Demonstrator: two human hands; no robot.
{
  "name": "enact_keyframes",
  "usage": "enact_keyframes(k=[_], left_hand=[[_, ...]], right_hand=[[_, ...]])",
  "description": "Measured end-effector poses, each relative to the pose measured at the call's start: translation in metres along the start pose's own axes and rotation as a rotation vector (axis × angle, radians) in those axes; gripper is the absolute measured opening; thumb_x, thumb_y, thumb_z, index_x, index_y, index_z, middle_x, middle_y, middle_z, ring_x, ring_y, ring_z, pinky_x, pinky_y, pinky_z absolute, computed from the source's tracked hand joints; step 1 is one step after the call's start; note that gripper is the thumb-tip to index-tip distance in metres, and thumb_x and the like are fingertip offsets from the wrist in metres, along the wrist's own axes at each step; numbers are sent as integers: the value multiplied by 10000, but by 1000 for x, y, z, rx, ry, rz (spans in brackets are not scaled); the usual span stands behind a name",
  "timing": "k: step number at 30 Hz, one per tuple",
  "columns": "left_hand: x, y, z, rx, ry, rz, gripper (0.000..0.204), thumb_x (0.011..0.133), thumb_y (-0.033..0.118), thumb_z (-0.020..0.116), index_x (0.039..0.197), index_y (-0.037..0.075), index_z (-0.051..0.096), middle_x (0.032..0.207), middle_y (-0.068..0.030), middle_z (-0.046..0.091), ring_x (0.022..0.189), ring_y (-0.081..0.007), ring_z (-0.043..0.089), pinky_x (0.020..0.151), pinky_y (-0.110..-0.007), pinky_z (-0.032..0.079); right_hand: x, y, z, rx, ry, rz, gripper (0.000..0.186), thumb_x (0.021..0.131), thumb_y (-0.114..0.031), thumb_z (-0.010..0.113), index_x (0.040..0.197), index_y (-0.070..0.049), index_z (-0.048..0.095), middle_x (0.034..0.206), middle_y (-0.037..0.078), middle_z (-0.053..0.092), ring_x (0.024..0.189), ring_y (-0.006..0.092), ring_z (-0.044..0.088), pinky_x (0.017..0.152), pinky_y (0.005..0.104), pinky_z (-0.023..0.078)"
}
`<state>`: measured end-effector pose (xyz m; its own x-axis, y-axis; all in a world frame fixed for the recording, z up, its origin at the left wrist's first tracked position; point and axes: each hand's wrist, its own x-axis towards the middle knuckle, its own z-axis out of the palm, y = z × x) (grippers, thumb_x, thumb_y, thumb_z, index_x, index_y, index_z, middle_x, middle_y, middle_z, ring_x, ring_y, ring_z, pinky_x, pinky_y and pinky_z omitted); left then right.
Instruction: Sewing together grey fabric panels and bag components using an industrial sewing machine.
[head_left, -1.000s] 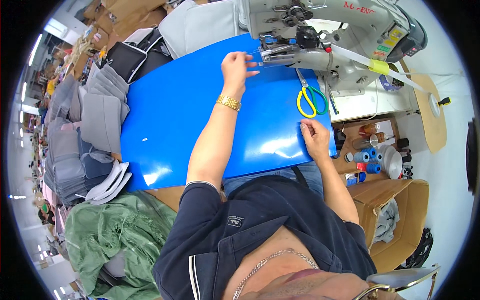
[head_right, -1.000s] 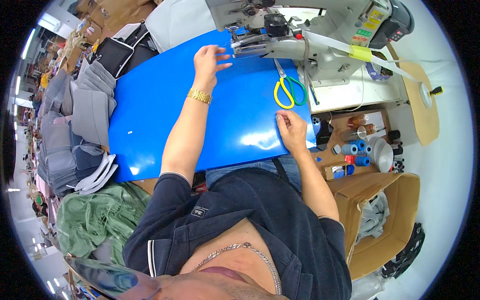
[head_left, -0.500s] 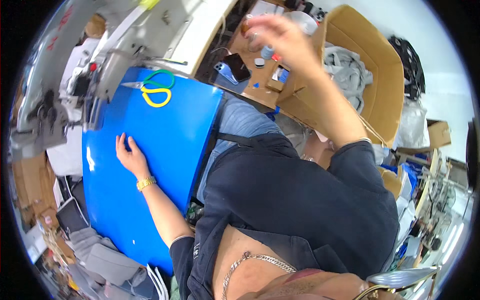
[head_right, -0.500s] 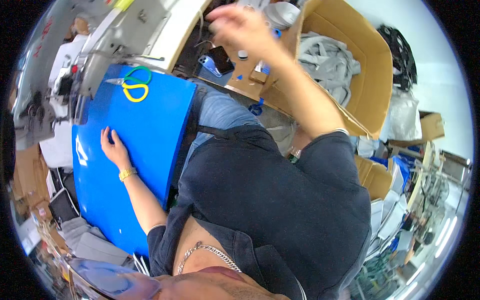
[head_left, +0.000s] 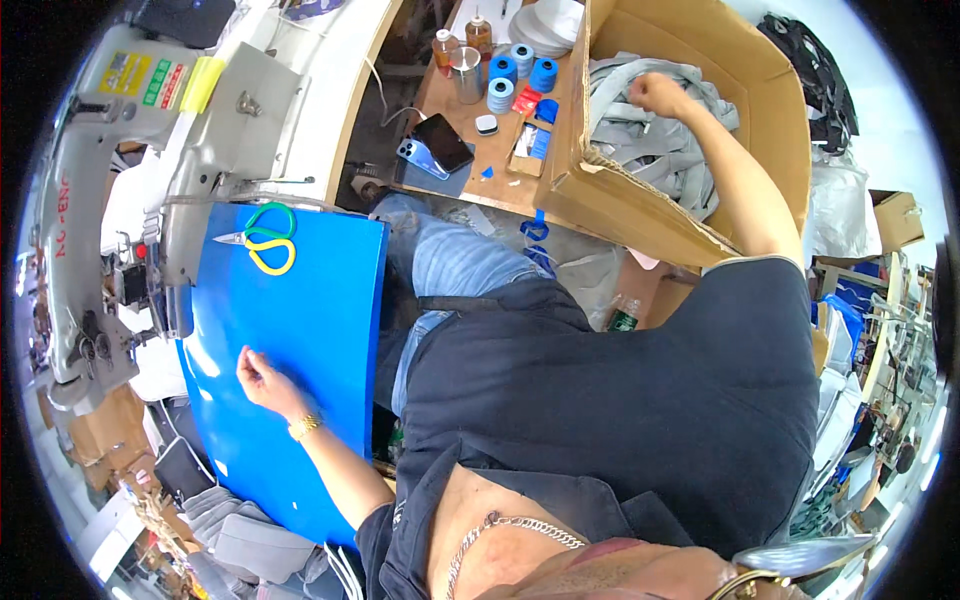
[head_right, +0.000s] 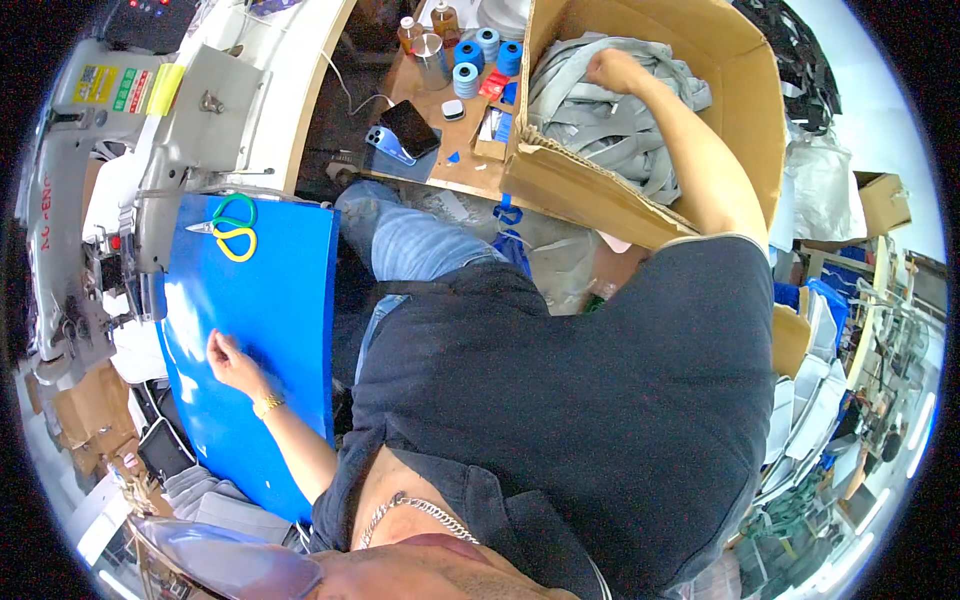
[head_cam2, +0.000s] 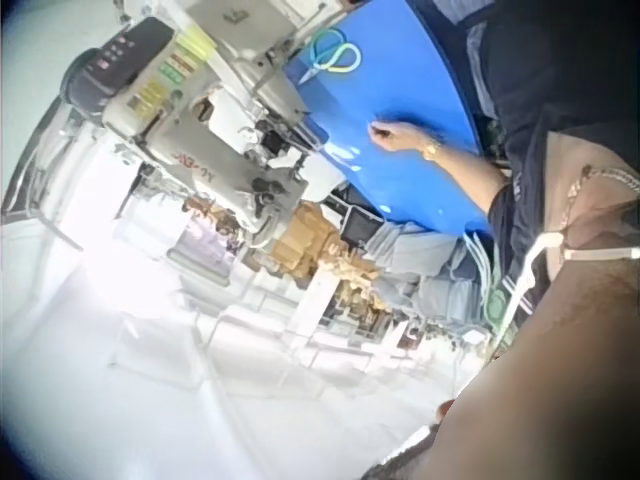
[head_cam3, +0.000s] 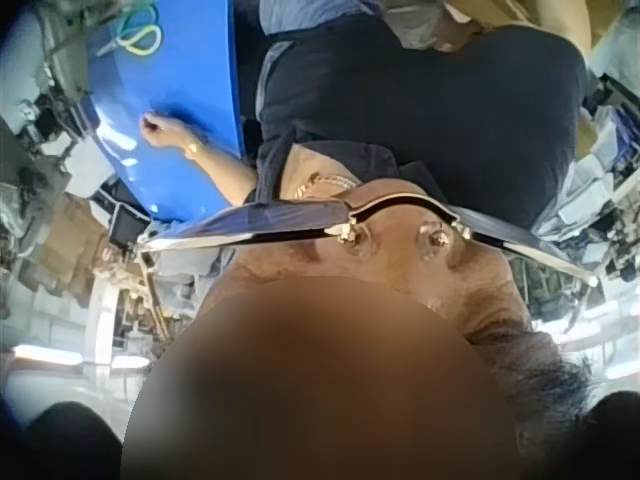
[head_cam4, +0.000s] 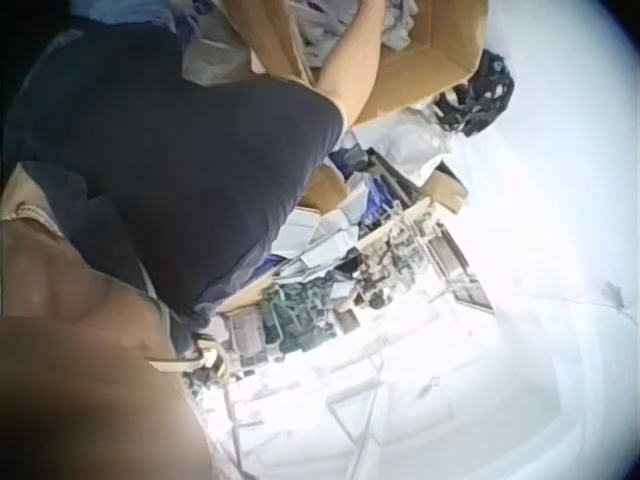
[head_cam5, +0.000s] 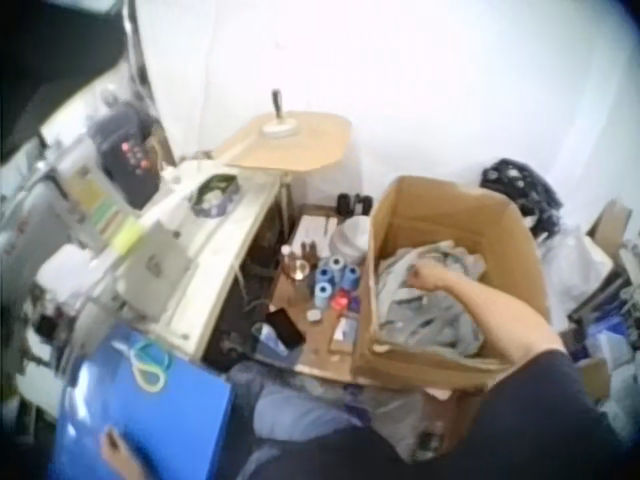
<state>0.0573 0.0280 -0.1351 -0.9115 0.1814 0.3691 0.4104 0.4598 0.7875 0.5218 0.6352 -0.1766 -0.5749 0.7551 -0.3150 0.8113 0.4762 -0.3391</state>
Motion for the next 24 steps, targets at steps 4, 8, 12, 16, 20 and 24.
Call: enact_keyframes(k=[4, 8, 12, 16, 20, 24], left_hand=[[-36, 0, 9, 142, -92, 62, 201, 945, 154, 627, 1071, 2, 661, 937, -62, 659, 804, -116, 571, 726, -257, 476], [-39, 4, 14, 107, -99, -19, 190, 935, 153, 643, 1052, 6, 667, 923, -51, 659, 782, -110, 554, 705, -254, 465], [-42, 0, 15, 106, -61, -7, 177, 933, 155, 647, 1029, 9, 670, 906, -44, 656, 759, -109, 546, 682, -258, 459], [-40, 10, 18, 128, -62, -19, 176, 931, 159, 649, 1023, 11, 671, 895, -47, 653, 755, -116, 553, 677, -265, 465], [-41, 4, 17, 100, -39, 19, 174, 929, 158, 651, 1025, 14, 672, 894, -51, 653, 763, -121, 562, 680, -268, 470], [-41, 6, 20, 67, -30, 38, 164, 921, 145, 651, 1029, 24, 677, 899, -53, 657, 770, -124, 572, 684, -271, 476]], right_hand=[[19, -35, 62, -359, 1, -170, 385, 781, -144, 629, 1156, -60, 616, 1127, 212, 647, 1007, 376, 637, 859, 421, 524], [15, -50, 105, -755, -163, -428, 397, 817, -117, 615, 1213, -85, 593, 1207, 121, 633, 1175, 318, 569, 947, 503, 457], [-3, -83, 82, -880, -245, -331, 338, 843, -145, 591, 1178, -115, 623, 1176, 88, 644, 1148, 278, 576, 960, 499, 437], [18, -46, 46, -740, 157, -88, 202, 801, -131, 584, 983, -90, 663, 1007, 117, 690, 954, 289, 668, 764, 434, 545], [7, -61, -47, -498, 368, 13, 402, 747, -273, 739, 1058, -60, 600, 1004, 169, 680, 978, 354, 650, 828, 472, 522], [-27, -111, -108, -441, 552, 17, 435, 764, -303, 737, 1091, -58, 589, 993, 191, 679, 970, 375, 644, 830, 486, 517]])
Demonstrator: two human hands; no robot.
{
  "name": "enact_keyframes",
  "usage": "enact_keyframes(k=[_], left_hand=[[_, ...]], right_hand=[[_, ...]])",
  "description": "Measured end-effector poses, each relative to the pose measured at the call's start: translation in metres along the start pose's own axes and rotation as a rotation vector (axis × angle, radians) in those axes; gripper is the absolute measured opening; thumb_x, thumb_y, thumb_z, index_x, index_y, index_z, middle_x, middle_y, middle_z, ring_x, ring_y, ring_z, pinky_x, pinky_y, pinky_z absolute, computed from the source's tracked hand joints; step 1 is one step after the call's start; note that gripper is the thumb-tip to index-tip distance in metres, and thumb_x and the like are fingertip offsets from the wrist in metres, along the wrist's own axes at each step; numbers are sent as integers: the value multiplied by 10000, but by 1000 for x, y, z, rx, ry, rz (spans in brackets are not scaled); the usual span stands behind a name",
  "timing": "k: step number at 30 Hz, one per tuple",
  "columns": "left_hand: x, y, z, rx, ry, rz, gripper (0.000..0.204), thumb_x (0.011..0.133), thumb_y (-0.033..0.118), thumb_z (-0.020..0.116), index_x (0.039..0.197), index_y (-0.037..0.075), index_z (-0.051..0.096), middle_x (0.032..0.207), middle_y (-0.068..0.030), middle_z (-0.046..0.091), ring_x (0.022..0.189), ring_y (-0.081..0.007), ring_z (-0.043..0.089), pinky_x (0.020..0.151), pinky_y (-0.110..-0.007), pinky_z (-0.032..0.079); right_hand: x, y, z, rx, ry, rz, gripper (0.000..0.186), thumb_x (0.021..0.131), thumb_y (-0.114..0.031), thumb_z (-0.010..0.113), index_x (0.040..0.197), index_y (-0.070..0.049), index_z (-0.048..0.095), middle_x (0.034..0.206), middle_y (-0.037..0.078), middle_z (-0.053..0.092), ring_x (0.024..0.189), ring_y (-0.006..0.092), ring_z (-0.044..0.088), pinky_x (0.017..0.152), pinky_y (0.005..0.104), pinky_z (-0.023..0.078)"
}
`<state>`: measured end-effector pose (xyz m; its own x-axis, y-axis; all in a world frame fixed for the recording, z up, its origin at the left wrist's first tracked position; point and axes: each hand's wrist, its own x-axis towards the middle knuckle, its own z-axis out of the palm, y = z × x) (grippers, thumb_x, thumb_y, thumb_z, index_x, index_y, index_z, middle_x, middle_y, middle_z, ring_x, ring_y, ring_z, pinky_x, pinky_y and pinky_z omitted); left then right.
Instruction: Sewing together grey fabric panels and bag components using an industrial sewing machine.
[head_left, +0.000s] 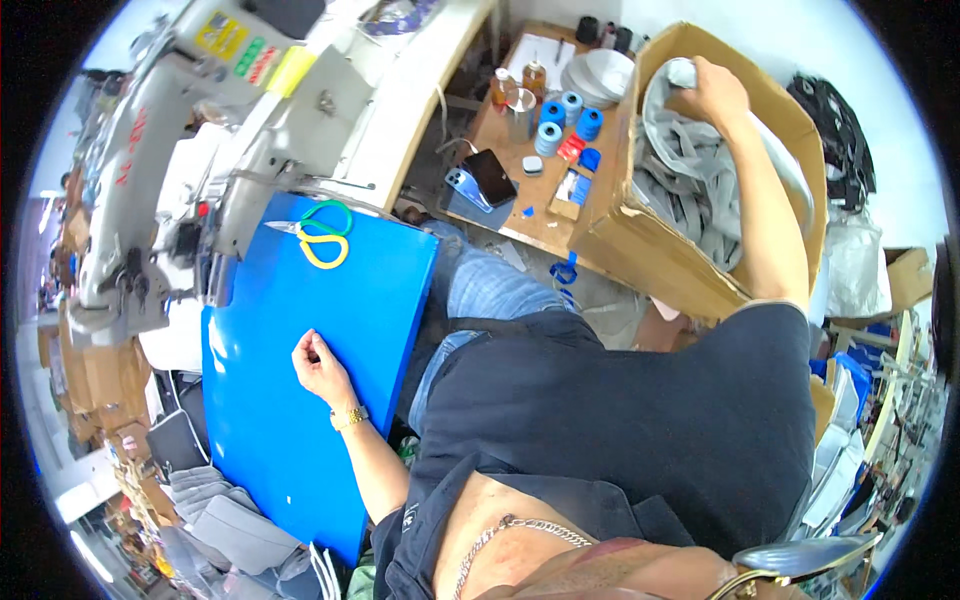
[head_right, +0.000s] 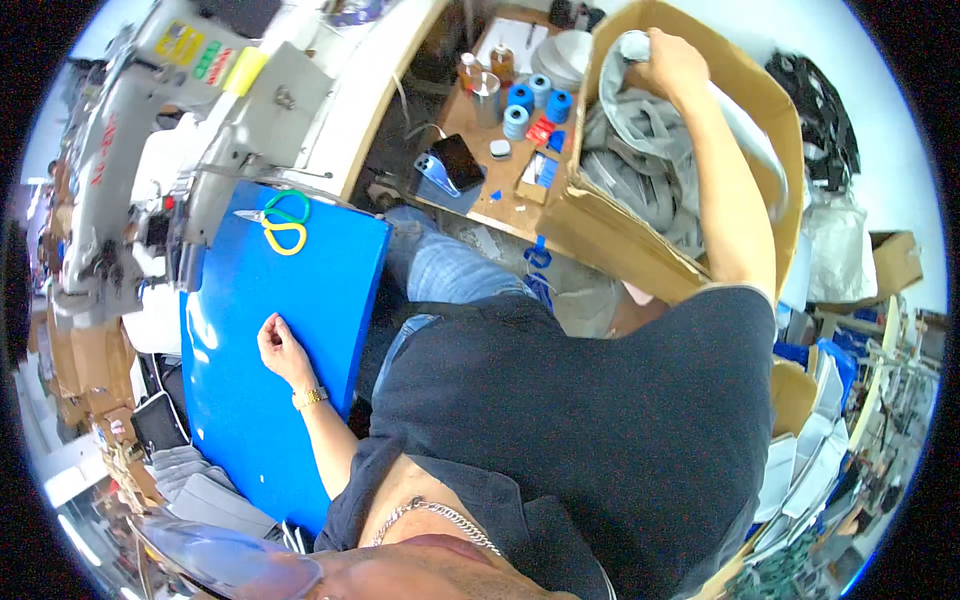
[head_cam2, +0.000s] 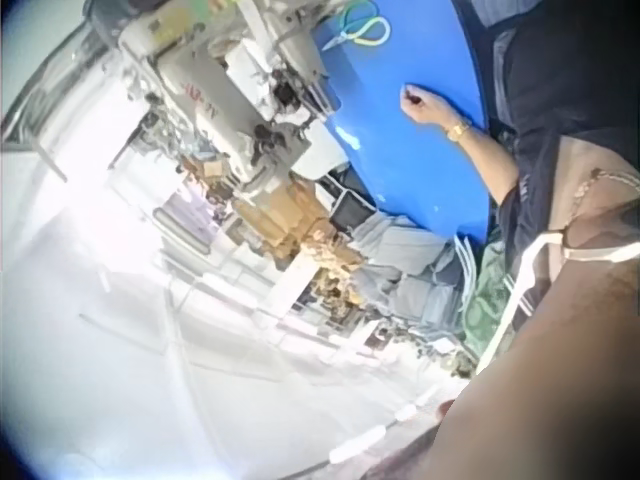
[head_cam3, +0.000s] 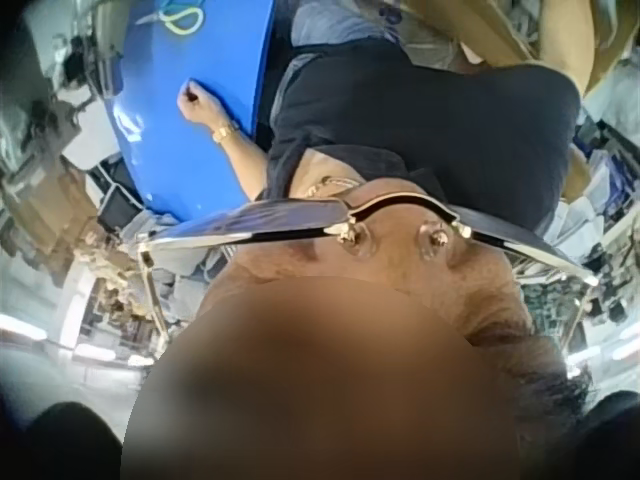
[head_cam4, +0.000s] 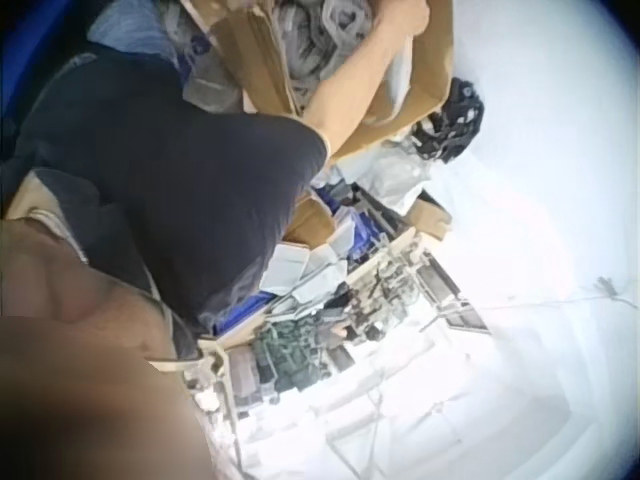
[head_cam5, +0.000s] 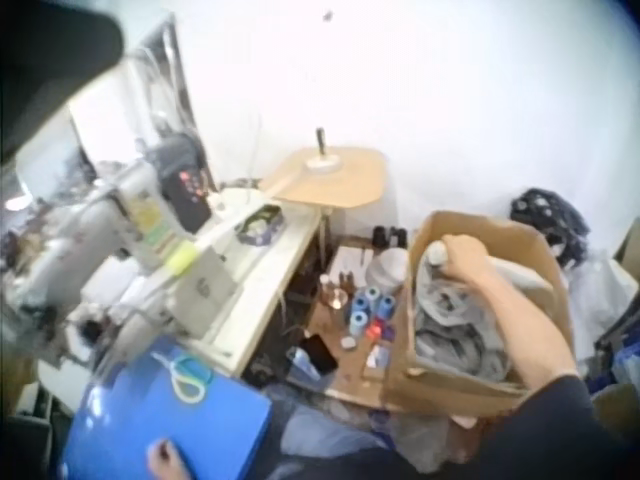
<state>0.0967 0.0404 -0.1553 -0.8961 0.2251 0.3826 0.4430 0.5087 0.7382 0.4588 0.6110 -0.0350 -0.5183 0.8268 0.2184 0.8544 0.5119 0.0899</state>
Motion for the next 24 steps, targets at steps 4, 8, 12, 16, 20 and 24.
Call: enact_keyframes(k=[4, 8, 12, 16, 20, 24], left_hand=[[-5, 14, -2, 43, 52, -56, 137, 900, 136, 662, 1001, 48, 691, 902, -58, 663, 773, -145, 585, 688, -289, 485], [-13, 77, 12, 74, -54, 198, 208, 841, 115, 690, 1041, 61, 679, 964, -123, 662, 861, -268, 634, 773, -369, 518], [-25, 154, 13, -379, -319, 327, 598, 817, 254, 731, 1328, 40, 505, 1320, -180, 520, 1225, -327, 503, 1047, -411, 400], [-25, 198, -8, -639, -313, 394, 793, 801, 291, 749, 1445, 44, 357, 1445, -190, 385, 1320, -349, 399, 1113, -422, 316], [-28, 189, -32, -808, -412, 251, 579, 807, 137, 717, 1332, 42, 491, 1260, -154, 568, 1176, -321, 536, 976, -408, 438], [-47, 154, -30, -690, -173, 224, 506, 854, 129, 692, 1316, 37, 508, 1213, -163, 592, 1110, -332, 576, 931, -401, 476]], right_hand=[[-3, -35, -68, 10, 313, -92, 512, 798, -321, 730, 1204, -70, 546, 1067, 206, 662, 1000, 394, 624, 845, 484, 501], [-39, -104, -150, 345, 374, -470, 552, 807, -274, 737, 1250, -11, 538, 1063, 229, 653, 982, 396, 630, 843, 422, 494], [-105, -219, -213, 567, 213, -794, 478, 753, -138, 751, 1172, -10, 559, 958, 184, 657, 909, 345, 670, 788, 384, 522], [-149, -296, -237, 606, 34, -1229, 525, 666, -121, 779, 1140, -32, 572, 964, 174, 655, 870, 371, 651, 759, 402, 515], [-168, -333, -264, 613, 35, -1409, 548, 636, -127, 813, 1120, -15, 581, 983, 158, 659, 868, 352, 656, 751, 395, 512], [-176, -355, -280, 673, 11, -1441, 592, 649, -111, 814, 1173, -1, 562, 1034, 172, 654, 912, 300, 660, 794, 358, 509]])
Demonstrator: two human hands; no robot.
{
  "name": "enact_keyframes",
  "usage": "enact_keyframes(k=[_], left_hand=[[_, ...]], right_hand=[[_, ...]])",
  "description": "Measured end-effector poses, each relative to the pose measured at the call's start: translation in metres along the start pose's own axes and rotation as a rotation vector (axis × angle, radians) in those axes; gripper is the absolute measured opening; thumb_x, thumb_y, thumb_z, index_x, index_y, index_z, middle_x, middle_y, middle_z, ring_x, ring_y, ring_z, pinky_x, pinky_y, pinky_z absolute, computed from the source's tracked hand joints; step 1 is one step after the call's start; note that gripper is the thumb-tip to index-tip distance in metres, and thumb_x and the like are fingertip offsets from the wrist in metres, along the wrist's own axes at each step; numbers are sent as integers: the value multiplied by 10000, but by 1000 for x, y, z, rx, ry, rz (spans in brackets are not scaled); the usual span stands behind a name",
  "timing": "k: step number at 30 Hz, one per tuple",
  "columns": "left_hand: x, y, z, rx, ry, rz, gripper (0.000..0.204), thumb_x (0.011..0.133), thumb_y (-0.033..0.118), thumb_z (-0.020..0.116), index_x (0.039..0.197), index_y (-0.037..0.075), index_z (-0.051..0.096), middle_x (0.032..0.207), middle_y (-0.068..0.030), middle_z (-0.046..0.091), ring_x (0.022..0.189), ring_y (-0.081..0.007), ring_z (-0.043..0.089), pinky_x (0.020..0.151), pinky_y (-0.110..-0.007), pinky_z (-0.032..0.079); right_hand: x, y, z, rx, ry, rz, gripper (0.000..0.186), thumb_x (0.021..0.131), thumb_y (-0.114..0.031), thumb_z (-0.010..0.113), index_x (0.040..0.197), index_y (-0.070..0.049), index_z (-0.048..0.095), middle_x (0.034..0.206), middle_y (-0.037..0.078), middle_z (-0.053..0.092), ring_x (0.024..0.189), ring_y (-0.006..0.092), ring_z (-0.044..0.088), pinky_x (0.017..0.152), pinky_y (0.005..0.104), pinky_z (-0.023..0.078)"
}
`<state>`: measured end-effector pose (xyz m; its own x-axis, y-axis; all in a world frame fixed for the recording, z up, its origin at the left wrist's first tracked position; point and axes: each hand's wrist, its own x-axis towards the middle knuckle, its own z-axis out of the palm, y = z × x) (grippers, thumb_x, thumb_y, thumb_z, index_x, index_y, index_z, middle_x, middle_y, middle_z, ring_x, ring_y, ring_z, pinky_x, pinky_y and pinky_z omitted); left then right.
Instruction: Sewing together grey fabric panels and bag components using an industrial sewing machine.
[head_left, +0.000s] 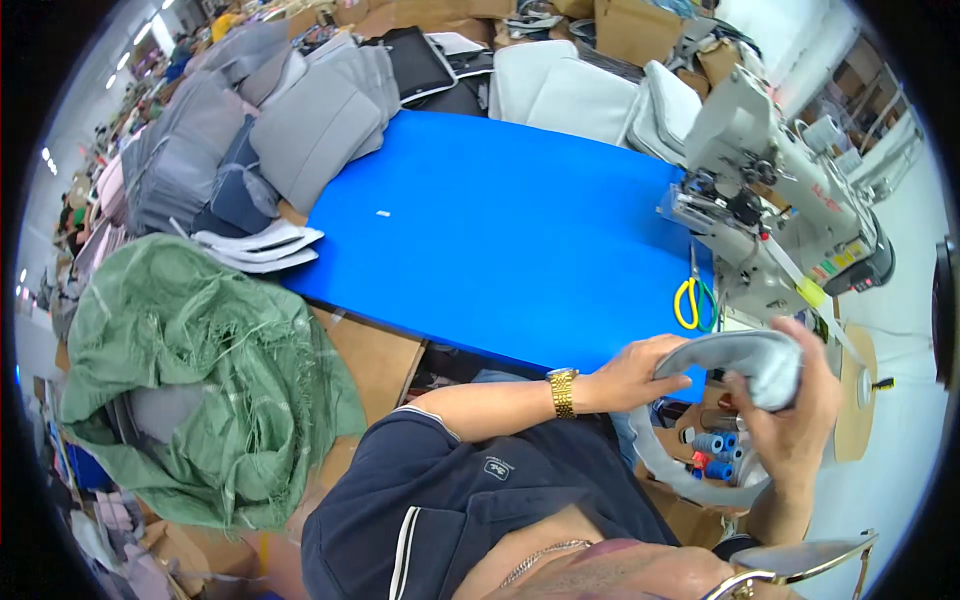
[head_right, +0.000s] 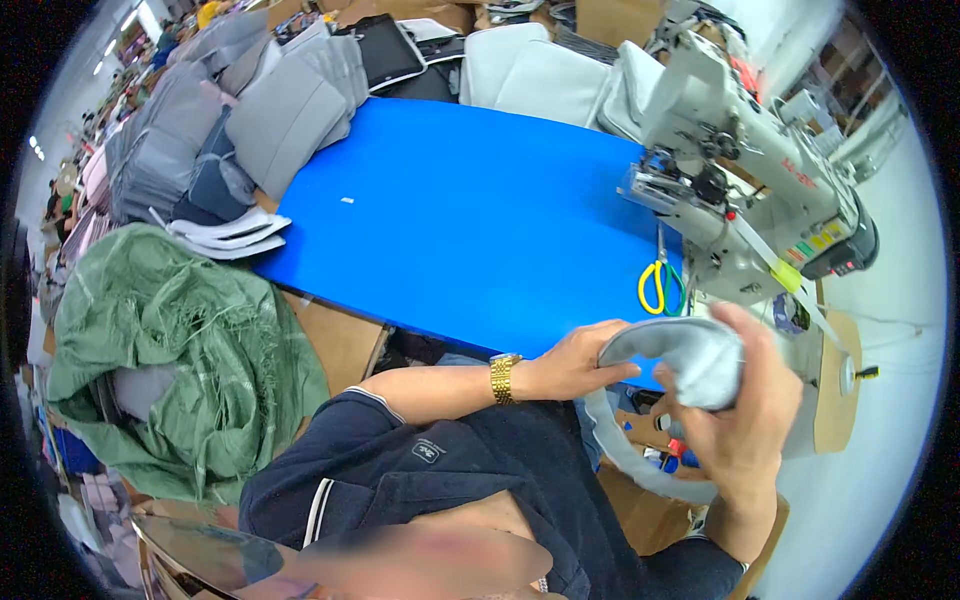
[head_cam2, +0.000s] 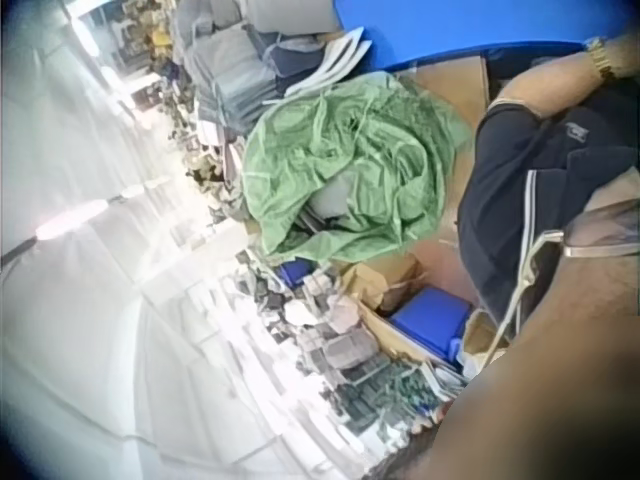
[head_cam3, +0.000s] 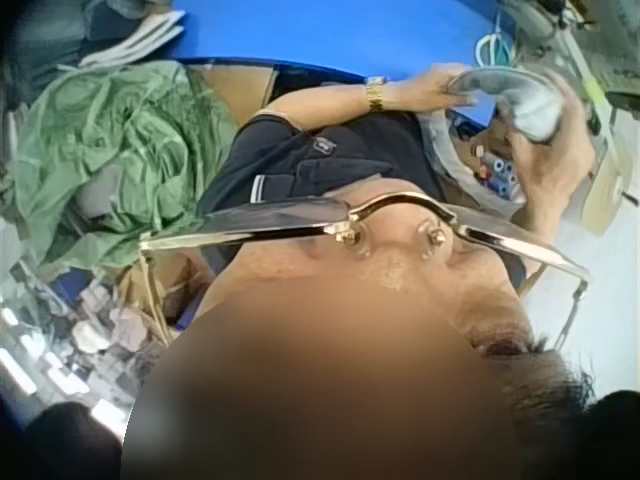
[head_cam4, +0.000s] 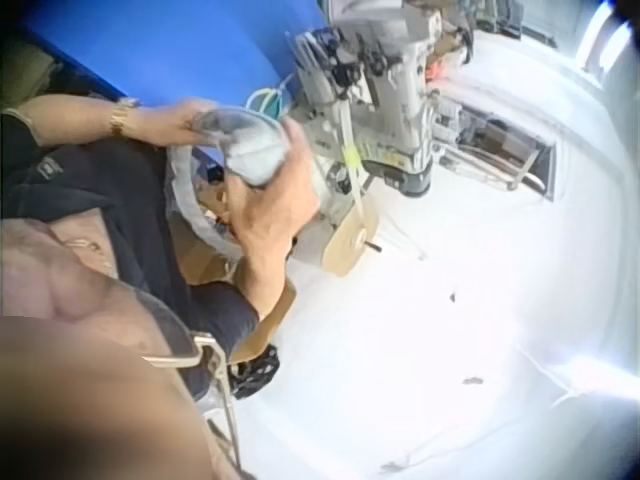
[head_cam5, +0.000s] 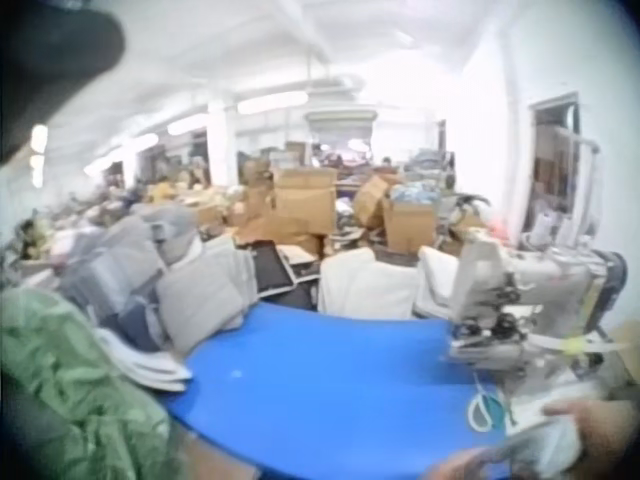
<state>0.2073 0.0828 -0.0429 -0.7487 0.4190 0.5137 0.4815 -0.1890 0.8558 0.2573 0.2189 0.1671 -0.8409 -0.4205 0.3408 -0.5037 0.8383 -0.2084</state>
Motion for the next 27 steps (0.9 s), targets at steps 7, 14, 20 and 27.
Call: enact_keyframes(k=[7, 14, 20, 27], left_hand=[[-35, -55, -38, -226, 495, -336, 400, 917, 100, 631, 1304, 85, 532, 1200, -109, 596, 1076, -207, 606, 853, -352, 527], [-61, -16, -89, -764, -102, -655, 390, 979, 301, 556, 1249, 20, 558, 819, -128, 716, 369, -49, 494, 320, -199, 365], [-114, 17, -146, -830, -515, -471, 522, 934, 430, 588, 1010, -81, 664, 752, -174, 703, 441, -188, 609, 328, -214, 414], [-58, -7, -231, -800, 415, -375, 817, 919, 716, 319, 1203, 3, 599, 1109, -174, 661, 1009, -325, 633, 888, -491, 489]], right_hand=[[-18, 24, 1, 368, 579, 126, 703, 785, -367, 756, 1296, 43, 500, 1211, 152, 573, 1013, 245, 611, 876, 364, 508], [-3, 43, 37, 979, 1056, 353, 747, 940, -585, 449, 1358, 35, 444, 773, 24, 558, 533, 64, 460, 491, 169, 361], [-71, 220, -16, 733, 59, 505, 865, 738, -624, 684, 1332, -16, 521, 631, -80, 472, 438, 5, 329, 401, 183, 228], [-15, 167, 162, 1332, 17, 887, 405, 900, -360, 665, 1211, -105, 610, 796, -25, 536, 553, 55, 449, 470, 197, 325]])
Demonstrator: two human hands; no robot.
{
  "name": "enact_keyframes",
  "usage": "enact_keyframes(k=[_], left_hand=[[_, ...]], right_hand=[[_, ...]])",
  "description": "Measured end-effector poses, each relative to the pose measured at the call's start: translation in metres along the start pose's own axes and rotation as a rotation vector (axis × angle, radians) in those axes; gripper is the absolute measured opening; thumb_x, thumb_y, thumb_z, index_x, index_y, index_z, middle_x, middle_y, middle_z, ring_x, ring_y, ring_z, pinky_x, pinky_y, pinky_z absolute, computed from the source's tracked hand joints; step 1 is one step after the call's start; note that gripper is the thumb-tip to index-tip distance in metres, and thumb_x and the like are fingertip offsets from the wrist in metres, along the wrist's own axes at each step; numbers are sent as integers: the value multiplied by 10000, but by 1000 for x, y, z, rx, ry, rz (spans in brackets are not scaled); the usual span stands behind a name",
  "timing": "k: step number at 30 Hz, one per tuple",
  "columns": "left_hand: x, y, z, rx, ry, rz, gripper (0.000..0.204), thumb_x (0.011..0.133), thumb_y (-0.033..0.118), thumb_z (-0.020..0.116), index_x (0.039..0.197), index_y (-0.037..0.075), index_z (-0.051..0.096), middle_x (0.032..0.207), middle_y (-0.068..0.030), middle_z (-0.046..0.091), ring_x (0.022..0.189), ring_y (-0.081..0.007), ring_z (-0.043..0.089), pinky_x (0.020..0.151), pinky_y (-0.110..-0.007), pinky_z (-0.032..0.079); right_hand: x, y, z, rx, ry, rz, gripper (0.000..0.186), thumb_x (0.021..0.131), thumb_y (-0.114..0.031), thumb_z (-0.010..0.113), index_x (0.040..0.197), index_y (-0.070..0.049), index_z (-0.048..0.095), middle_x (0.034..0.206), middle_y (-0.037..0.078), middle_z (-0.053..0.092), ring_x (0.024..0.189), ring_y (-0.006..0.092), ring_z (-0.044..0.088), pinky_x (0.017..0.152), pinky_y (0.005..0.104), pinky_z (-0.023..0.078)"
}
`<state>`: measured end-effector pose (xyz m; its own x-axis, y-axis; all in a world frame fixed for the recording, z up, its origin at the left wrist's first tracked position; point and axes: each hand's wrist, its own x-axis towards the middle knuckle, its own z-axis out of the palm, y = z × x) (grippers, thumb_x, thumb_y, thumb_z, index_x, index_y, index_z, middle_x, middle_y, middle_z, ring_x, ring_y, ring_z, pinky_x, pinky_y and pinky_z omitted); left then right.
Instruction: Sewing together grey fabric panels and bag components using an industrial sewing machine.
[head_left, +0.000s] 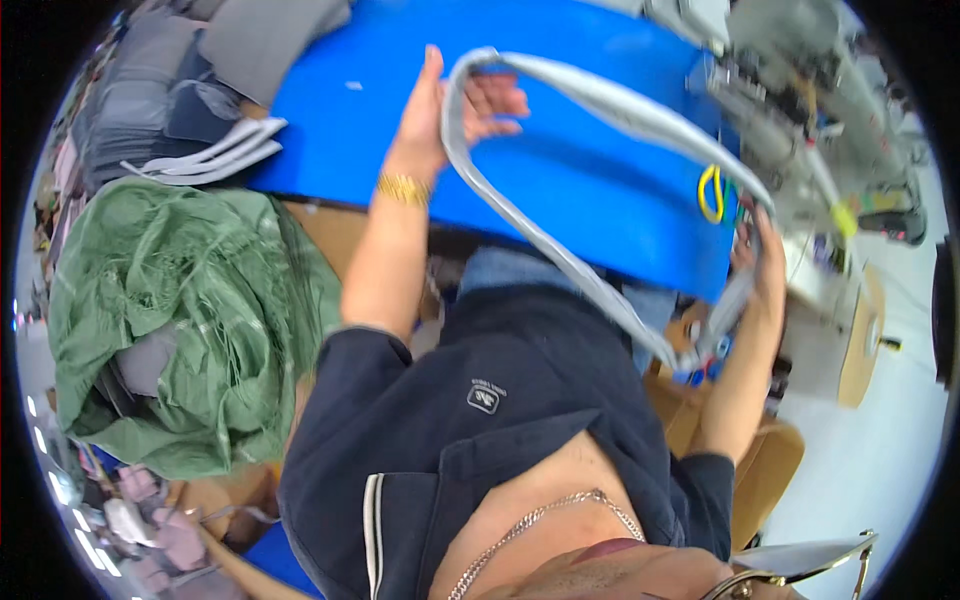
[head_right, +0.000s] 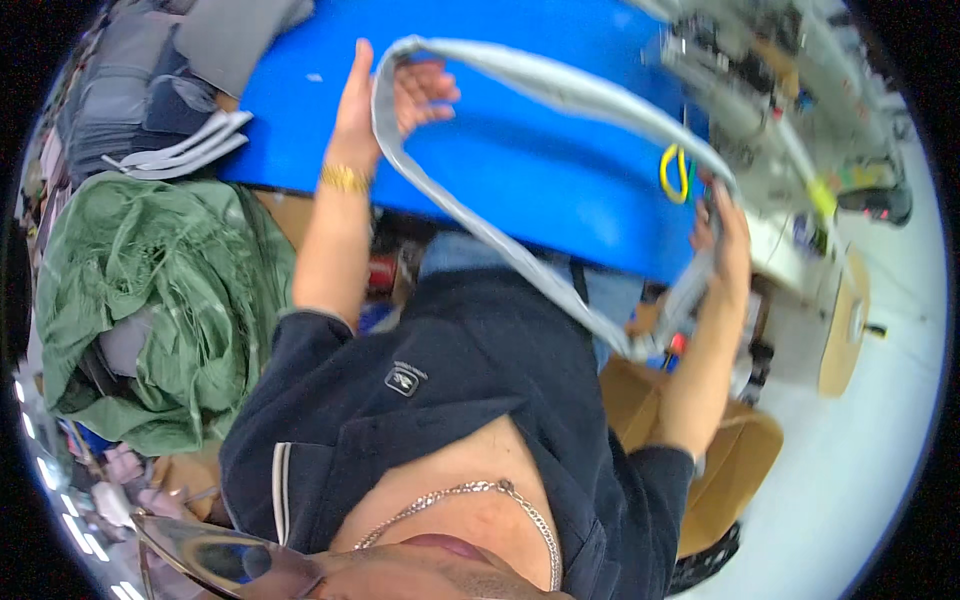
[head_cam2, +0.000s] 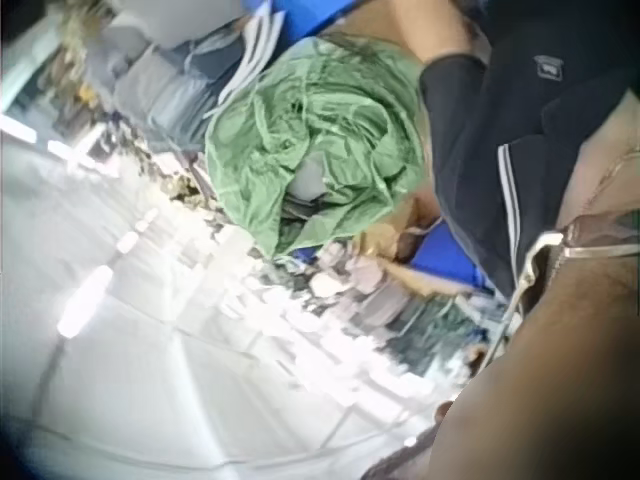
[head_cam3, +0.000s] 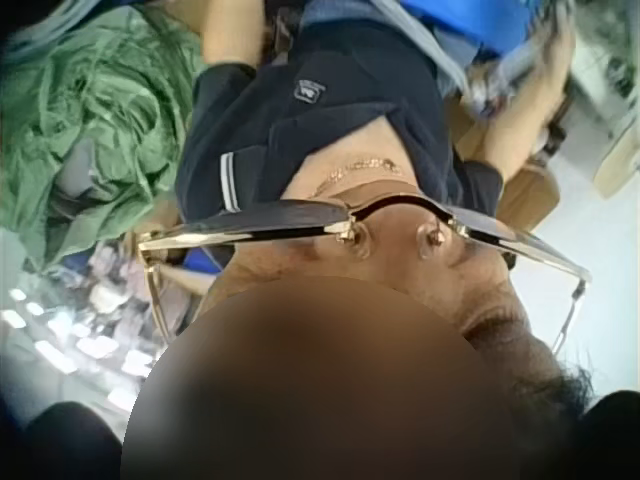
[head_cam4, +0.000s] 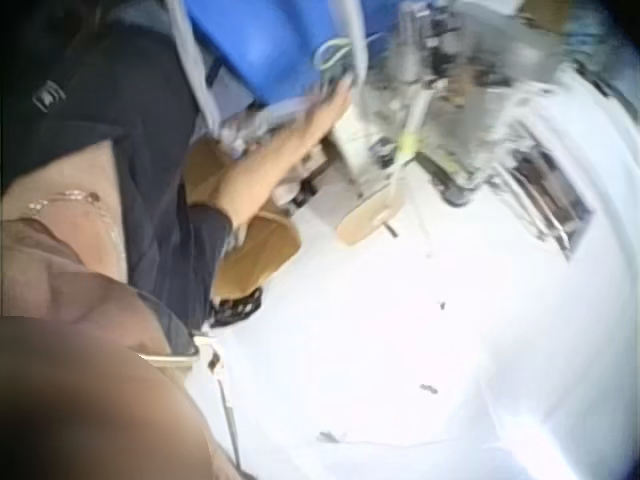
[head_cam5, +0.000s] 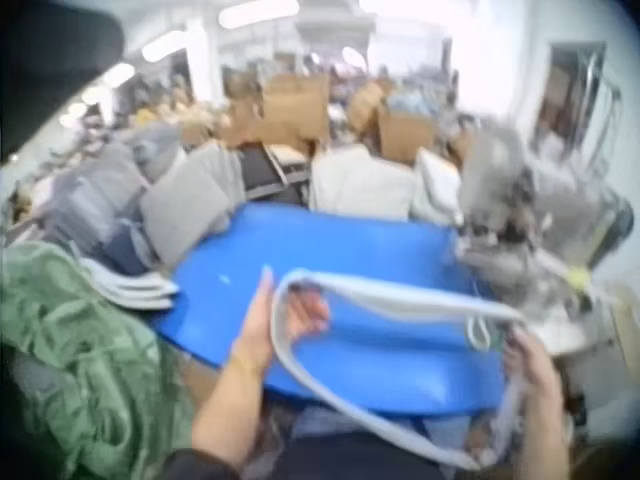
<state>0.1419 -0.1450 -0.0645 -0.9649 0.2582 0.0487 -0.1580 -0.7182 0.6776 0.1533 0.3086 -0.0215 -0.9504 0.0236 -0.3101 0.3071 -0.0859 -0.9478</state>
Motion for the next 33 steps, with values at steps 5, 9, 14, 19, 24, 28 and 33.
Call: enact_keyframes(k=[5, 9, 14, 19, 24, 28, 33], left_hand=[[-13, -36, -55, 815, 700, 119, 495, 995, 430, 482, 1222, 4, 592, 1148, -128, 648, 964, -235, 647, 849, -379, 530], [-64, -48, -30, 918, 848, 201, 350, 988, 270, 555, 1210, 1, 589, 1138, -122, 648, 938, -191, 651, 744, -309, 559], [-102, -73, 15, 919, 813, 75, 206, 955, 194, 614, 1052, 13, 614, 944, -84, 681, 737, -127, 662, 530, -232, 538], [-106, -88, 32, 1132, 679, 232, 129, 939, 138, 637, 996, 23, 629, 909, -44, 675, 760, -101, 656, 574, -213, 532], [-75, -85, 52, 991, 614, 299, 120, 927, 106, 646, 998, 10, 658, 866, -39, 673, 750, -91, 645, 607, -202, 501], [-40, -81, 69, 931, 385, 37, 206, 965, 180, 599, 1078, 25, 671, 991, -76, 698, 848, -129, 661, 675, -253, 537], [4, -88, 77, 374, 196, -288, 602, 1016, 491, 390, 1356, 1, 472, 1310, -190, 572, 1132, -269, 610, 794, -338, 558]], right_hand=[[36, 52, 39, 304, -30, 45, 328, 920, -272, 670, 1144, -44, 599, 797, 19, 538, 547, 70, 454, 460, 214, 362], [32, 58, 30, 446, -91, -3, 464, 952, -384, 608, 1217, -7, 556, 842, 47, 584, 640, 100, 505, 537, 236, 408], [-4, 70, 41, 515, -231, 61, 541, 1034, -435, 364, 1321, 8, 483, 932, 91, 655, 732, 166, 598, 649, 327, 519], [-61, 94, 52, 425, -409, 144, 501, 1052, -339, 311, 1380, 26, 412, 1012, 176, 672, 840, 259, 691, 739, 374, 570], [-72, 99, 51, 394, -515, 176, 538, 1042, -358, 365, 1393, 48, 397, 953, 163, 668, 813, 226, 678, 740, 330, 554], [-72, 101, 51, 360, -539, 120, 582, 1011, -417, 449, 1372, 40, 435, 832, 125, 658, 685, 170, 637, 645, 287, 524], [-73, 100, 59, 491, -551, 50, 551, 996, -409, 498, 1339, 22, 476, 766, 107, 645, 577, 139, 594, 547, 252, 487]])
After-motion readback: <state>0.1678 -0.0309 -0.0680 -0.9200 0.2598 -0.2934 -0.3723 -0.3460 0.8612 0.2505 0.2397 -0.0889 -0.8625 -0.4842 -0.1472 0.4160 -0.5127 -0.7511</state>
